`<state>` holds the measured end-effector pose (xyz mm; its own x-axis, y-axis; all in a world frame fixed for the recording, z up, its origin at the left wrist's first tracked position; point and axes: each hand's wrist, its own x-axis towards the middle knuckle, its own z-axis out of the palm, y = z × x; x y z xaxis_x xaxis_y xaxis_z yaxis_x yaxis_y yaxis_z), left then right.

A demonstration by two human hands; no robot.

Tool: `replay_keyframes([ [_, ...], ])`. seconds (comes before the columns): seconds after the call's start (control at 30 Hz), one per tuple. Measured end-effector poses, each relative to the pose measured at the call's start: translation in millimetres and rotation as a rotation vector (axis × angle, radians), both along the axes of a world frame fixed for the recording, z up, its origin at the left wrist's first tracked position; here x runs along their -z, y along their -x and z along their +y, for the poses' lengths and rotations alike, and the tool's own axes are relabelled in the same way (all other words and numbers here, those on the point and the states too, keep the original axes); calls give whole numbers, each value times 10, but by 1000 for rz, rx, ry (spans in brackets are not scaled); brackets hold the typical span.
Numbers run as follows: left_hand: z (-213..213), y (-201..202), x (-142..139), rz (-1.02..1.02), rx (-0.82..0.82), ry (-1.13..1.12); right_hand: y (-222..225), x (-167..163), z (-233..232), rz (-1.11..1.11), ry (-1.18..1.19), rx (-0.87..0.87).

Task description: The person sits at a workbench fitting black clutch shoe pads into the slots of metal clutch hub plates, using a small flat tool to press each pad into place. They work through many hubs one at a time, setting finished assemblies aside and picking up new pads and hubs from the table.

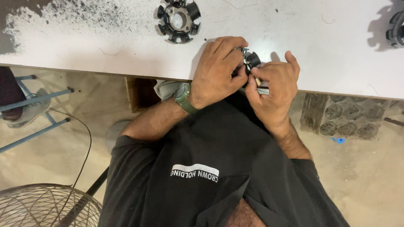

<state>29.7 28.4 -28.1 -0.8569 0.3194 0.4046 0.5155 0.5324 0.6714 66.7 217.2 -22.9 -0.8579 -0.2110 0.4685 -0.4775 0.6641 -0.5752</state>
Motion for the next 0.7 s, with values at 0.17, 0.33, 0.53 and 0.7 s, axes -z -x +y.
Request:
replay_keyframes([
  [0.17, -196, 5, -133, 27, -75, -77, 1, 23, 20, 55, 184, 16],
  [0.33, -246, 76, -156, 21, 40, 46, -12, 86, 25, 9, 171, 91],
  [0.53, -175, 91, -172, 101, 56, 176, 46, 102, -2, -12, 149, 95],
  [0.7, -230, 124, -258, 109, 68, 192, 40, 98, 9, -14, 128, 91],
])
